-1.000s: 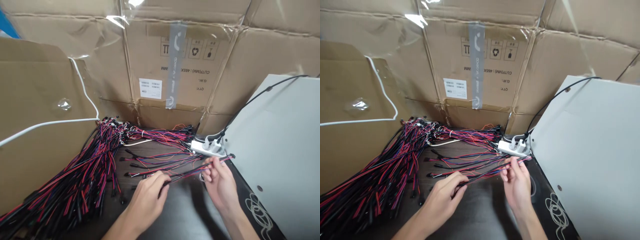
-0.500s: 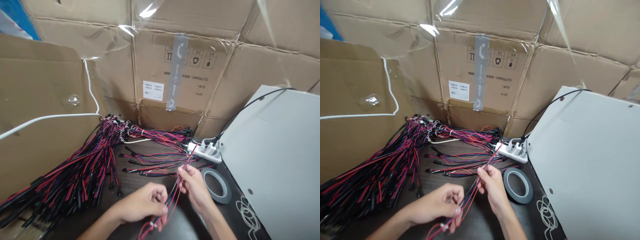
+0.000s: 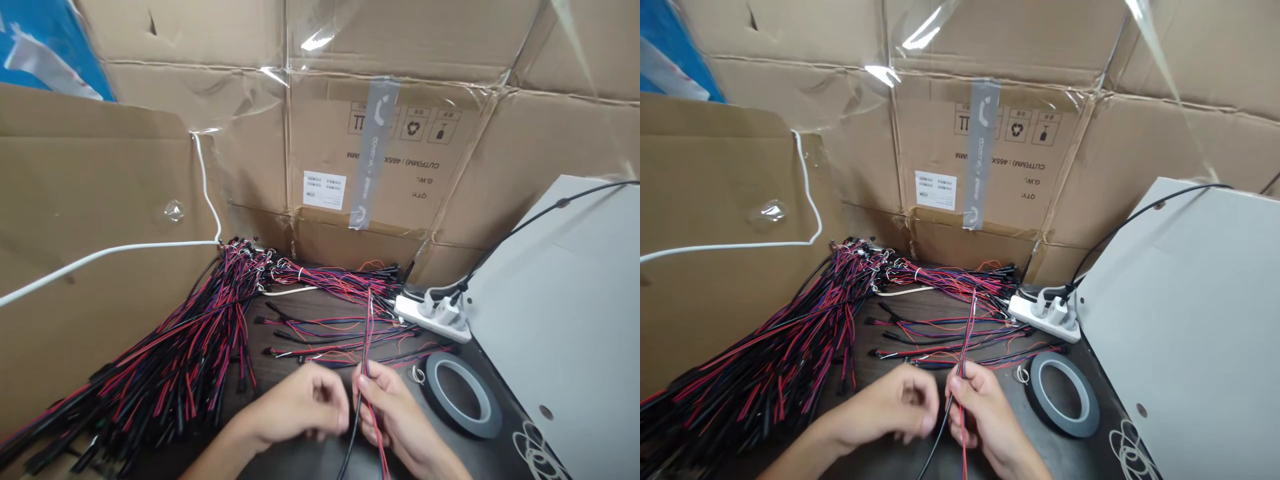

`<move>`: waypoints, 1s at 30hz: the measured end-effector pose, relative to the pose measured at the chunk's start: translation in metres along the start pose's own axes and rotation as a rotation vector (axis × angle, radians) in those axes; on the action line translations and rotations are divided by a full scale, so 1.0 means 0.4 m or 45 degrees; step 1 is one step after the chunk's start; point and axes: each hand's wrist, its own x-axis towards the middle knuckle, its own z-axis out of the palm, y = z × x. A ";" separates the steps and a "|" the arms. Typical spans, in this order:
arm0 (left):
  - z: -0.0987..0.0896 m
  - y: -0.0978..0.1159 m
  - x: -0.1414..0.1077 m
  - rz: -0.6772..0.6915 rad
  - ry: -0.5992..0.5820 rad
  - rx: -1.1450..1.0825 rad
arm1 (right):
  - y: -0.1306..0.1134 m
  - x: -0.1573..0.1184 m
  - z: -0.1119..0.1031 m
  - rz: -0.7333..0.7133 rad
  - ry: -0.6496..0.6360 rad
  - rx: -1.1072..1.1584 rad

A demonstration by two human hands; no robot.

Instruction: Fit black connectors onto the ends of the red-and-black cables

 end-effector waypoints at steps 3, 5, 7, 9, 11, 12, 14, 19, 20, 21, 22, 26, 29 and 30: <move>0.005 -0.012 0.025 0.163 0.394 -0.217 | 0.018 0.007 0.015 0.025 -0.067 -0.035; 0.009 -0.025 0.039 0.200 0.482 -0.317 | 0.035 0.014 0.025 0.077 -0.082 -0.073; 0.010 -0.038 0.047 0.243 0.578 -0.373 | 0.051 0.022 0.031 0.123 -0.059 -0.125; 0.009 -0.046 0.049 0.268 0.646 -0.415 | 0.062 0.027 0.034 0.119 -0.034 -0.190; 0.005 -0.049 0.048 0.272 0.678 -0.443 | 0.067 0.030 0.035 0.083 -0.033 -0.251; 0.003 -0.049 0.048 0.270 0.689 -0.450 | 0.068 0.031 0.036 0.071 -0.042 -0.275; -0.002 -0.048 0.046 0.272 0.731 -0.456 | 0.069 0.034 0.037 0.059 -0.067 -0.309; -0.014 -0.042 0.039 0.296 0.829 -0.543 | 0.087 0.042 0.030 0.077 -0.112 -0.336; -0.015 -0.040 0.037 0.286 0.838 -0.565 | 0.091 0.044 0.028 0.082 -0.106 -0.333; -0.017 -0.038 0.034 0.273 0.845 -0.578 | 0.095 0.046 0.026 0.083 -0.095 -0.329; -0.018 -0.036 0.031 0.261 0.851 -0.582 | 0.098 0.047 0.025 0.082 -0.084 -0.329; -0.019 -0.028 0.026 0.251 0.796 -0.573 | 0.097 0.050 0.025 0.083 -0.023 -0.408; -0.018 -0.027 0.029 0.258 0.719 -0.625 | 0.092 0.046 0.025 0.051 0.014 -0.514; -0.017 -0.028 0.031 0.262 0.706 -0.634 | 0.089 0.044 0.024 0.025 0.018 -0.565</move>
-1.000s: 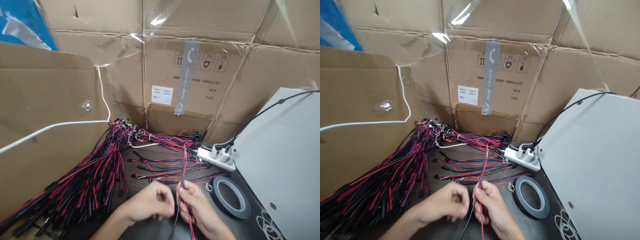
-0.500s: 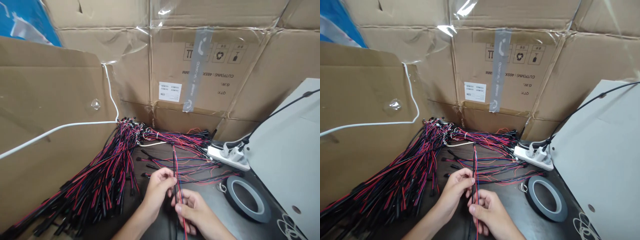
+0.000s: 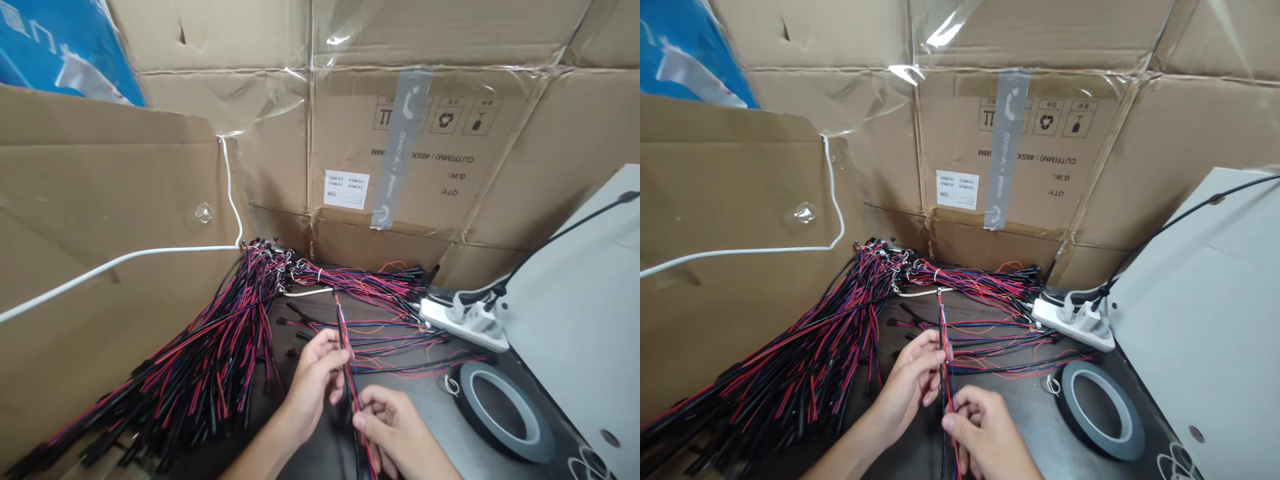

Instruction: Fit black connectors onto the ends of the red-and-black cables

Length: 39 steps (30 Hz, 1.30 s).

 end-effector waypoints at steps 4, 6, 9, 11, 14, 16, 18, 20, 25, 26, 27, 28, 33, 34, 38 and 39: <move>0.006 -0.016 0.003 0.040 -0.024 0.074 | -0.014 -0.011 -0.013 -0.109 0.143 -0.130; 0.014 -0.030 0.001 0.053 -0.056 0.173 | -0.028 -0.015 -0.021 -0.175 0.268 -0.075; 0.032 -0.053 -0.009 0.008 -0.176 0.362 | -0.052 -0.019 -0.034 -0.311 0.446 0.034; 0.045 -0.063 -0.019 0.021 -0.254 0.480 | -0.065 -0.020 -0.045 -0.387 0.542 0.103; 0.058 -0.066 -0.031 0.096 -0.306 0.633 | -0.074 -0.021 -0.071 -0.460 0.669 0.170; 0.060 -0.062 -0.035 0.109 -0.320 0.717 | -0.075 -0.022 -0.092 -0.478 0.745 0.215; 0.061 -0.058 -0.036 0.145 -0.319 0.780 | -0.075 -0.025 -0.108 -0.472 0.762 0.291; 0.064 -0.056 -0.035 0.204 -0.282 0.824 | -0.077 -0.028 -0.114 -0.438 0.700 0.364; 0.076 -0.069 -0.032 0.230 -0.190 0.648 | -0.078 -0.028 -0.083 -0.323 0.513 0.362; 0.076 -0.071 -0.031 0.201 -0.164 0.604 | -0.076 -0.026 -0.075 -0.293 0.489 0.359; 0.074 -0.073 -0.030 0.168 -0.134 0.580 | -0.074 -0.025 -0.069 -0.266 0.475 0.365; 0.071 -0.075 -0.029 0.142 -0.107 0.569 | -0.071 -0.024 -0.065 -0.250 0.469 0.375; 0.052 -0.074 -0.023 0.042 -0.103 0.534 | -0.068 -0.025 -0.073 -0.341 0.507 0.316; 0.052 -0.074 -0.023 0.036 -0.117 0.534 | -0.069 -0.026 -0.076 -0.351 0.511 0.269; 0.056 -0.080 -0.027 0.016 -0.142 0.544 | -0.076 -0.030 -0.077 -0.297 0.540 0.206; 0.057 -0.081 -0.029 0.001 -0.150 0.536 | -0.077 -0.030 -0.074 -0.270 0.536 0.220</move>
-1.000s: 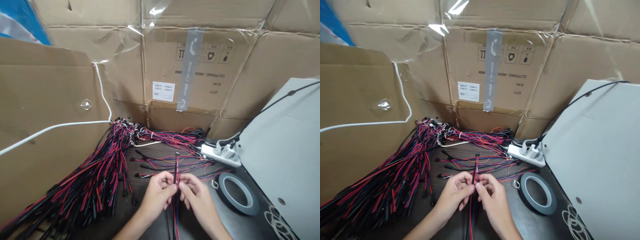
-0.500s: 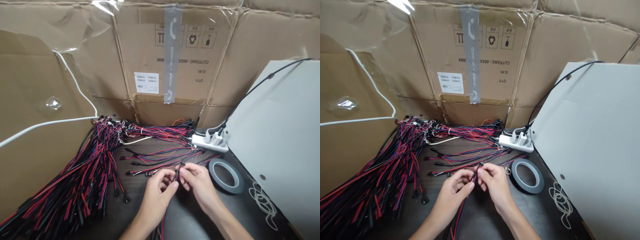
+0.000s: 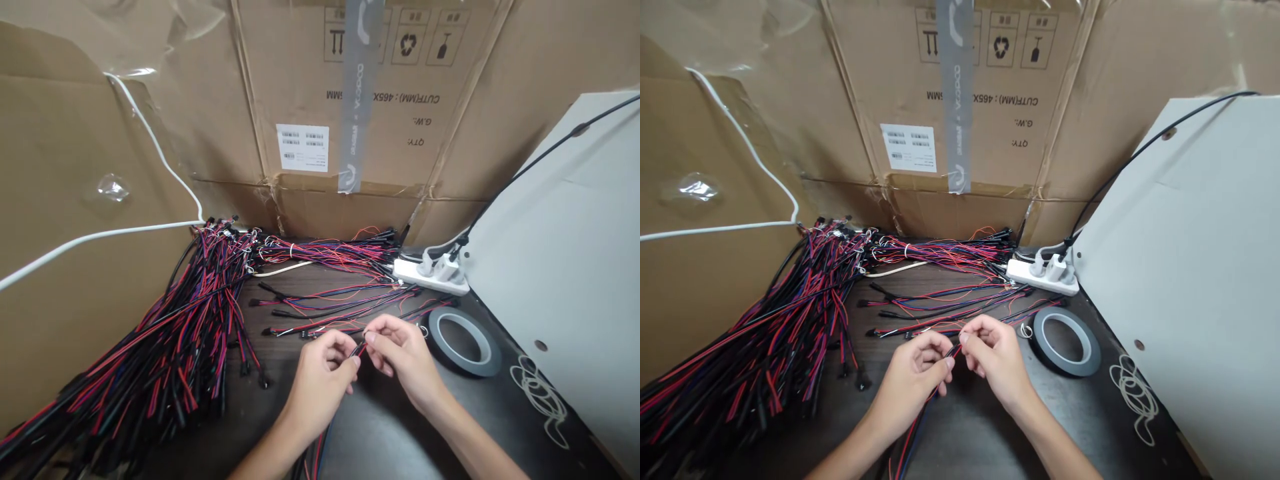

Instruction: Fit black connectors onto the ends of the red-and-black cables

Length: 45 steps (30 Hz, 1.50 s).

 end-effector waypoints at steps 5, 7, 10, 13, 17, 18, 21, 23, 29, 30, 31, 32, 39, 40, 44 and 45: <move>-0.001 0.001 0.000 -0.022 -0.085 -0.098 | 0.001 -0.007 0.009 0.139 -0.121 0.107; -0.007 0.006 0.004 -0.034 -0.107 -0.177 | -0.002 -0.008 0.005 0.130 -0.198 0.124; -0.016 0.015 0.010 -0.046 -0.087 -0.218 | -0.008 -0.006 -0.008 0.048 -0.297 0.027; -0.022 0.020 0.011 -0.072 -0.097 -0.222 | -0.007 -0.004 -0.020 0.002 -0.336 -0.076; -0.023 0.019 0.009 -0.057 -0.152 -0.202 | -0.001 0.001 -0.030 -0.012 -0.358 -0.091; -0.023 0.019 0.008 -0.053 -0.157 -0.198 | 0.000 0.003 -0.032 -0.016 -0.355 -0.087; -0.023 0.020 0.006 -0.108 -0.179 -0.242 | -0.002 0.004 -0.037 -0.034 -0.299 -0.064; -0.025 0.023 0.005 -0.173 -0.201 -0.301 | -0.004 0.005 -0.042 -0.066 -0.234 -0.041; -0.033 0.024 -0.001 -0.332 -0.350 -0.505 | -0.005 0.013 -0.054 -0.199 -0.071 0.073; -0.034 0.023 -0.002 -0.344 -0.383 -0.531 | -0.008 0.015 -0.055 -0.224 -0.026 0.107; -0.035 0.021 -0.002 -0.353 -0.415 -0.554 | -0.012 0.017 -0.057 -0.247 0.025 0.142; -0.036 0.020 -0.002 -0.360 -0.447 -0.575 | -0.017 0.019 -0.060 -0.267 0.075 0.173; -0.044 0.032 -0.010 -0.461 -0.663 -0.637 | -0.071 0.023 -0.124 -0.423 0.330 0.407; -0.045 0.034 -0.011 -0.488 -0.686 -0.627 | -0.079 0.022 -0.135 -0.449 0.355 0.434; -0.054 0.046 -0.012 -0.524 -0.705 -0.576 | -0.098 0.016 -0.162 -0.488 0.325 0.464; -0.057 0.051 -0.011 -0.505 -0.680 -0.546 | -0.100 0.015 -0.165 -0.474 0.315 0.458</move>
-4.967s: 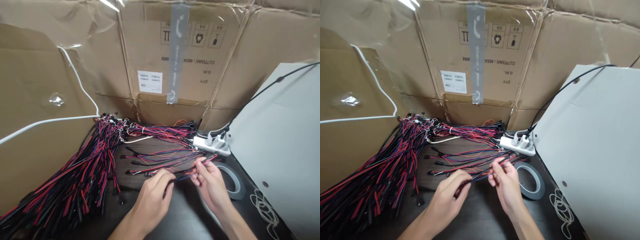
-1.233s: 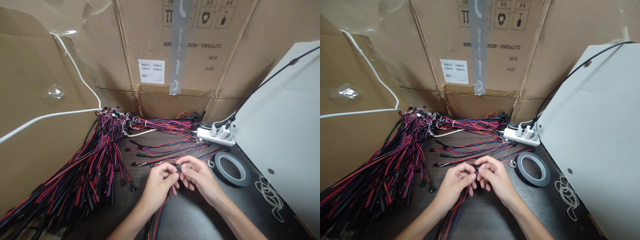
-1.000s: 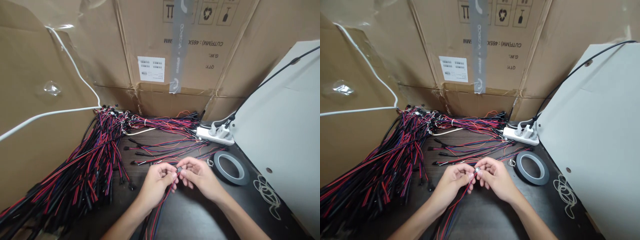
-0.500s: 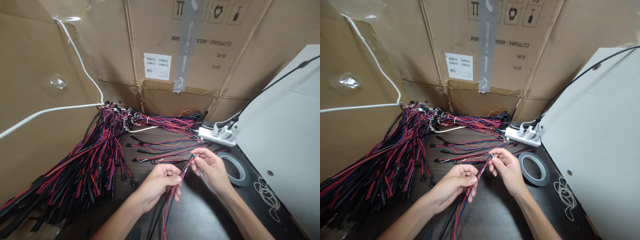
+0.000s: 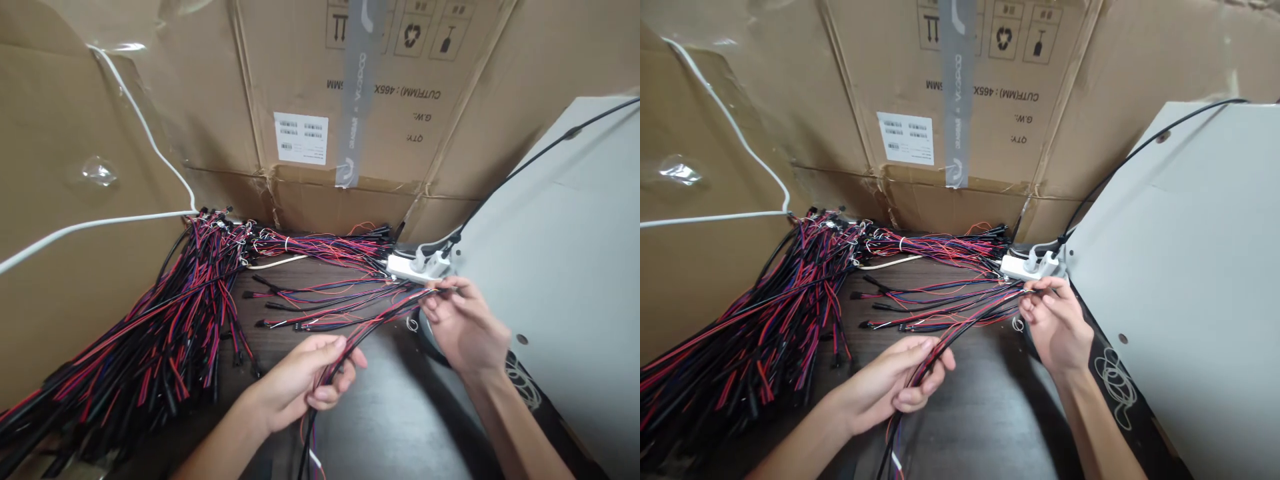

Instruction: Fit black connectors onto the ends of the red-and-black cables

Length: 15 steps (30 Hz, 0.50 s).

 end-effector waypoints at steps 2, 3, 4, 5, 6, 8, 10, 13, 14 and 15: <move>0.002 0.017 -0.010 0.054 0.087 0.121 | -0.006 0.003 -0.005 0.026 0.026 -0.039; 0.004 0.028 -0.018 0.087 0.146 0.219 | -0.011 0.005 -0.008 0.024 0.056 -0.063; 0.008 0.039 -0.027 0.118 0.201 0.341 | -0.016 0.008 -0.012 0.007 0.091 -0.077; 0.012 0.050 -0.037 0.151 0.255 0.487 | -0.023 0.011 -0.016 -0.019 0.124 -0.075; 0.017 0.060 -0.046 0.187 0.300 0.648 | -0.031 0.014 -0.021 -0.050 0.154 -0.058; 0.024 0.075 -0.062 0.345 0.452 1.013 | -0.044 0.018 -0.028 -0.104 0.211 -0.006; 0.024 0.084 -0.068 0.523 0.582 1.356 | -0.048 0.019 -0.030 -0.147 0.252 0.035; 0.000 0.093 -0.068 0.708 0.682 1.736 | -0.037 0.019 -0.025 -0.188 0.258 0.026; -0.014 0.097 -0.068 0.709 0.705 1.848 | -0.031 0.018 -0.022 -0.178 0.243 -0.003; -0.029 0.101 -0.069 0.674 0.738 1.958 | -0.026 0.017 -0.020 -0.152 0.223 -0.046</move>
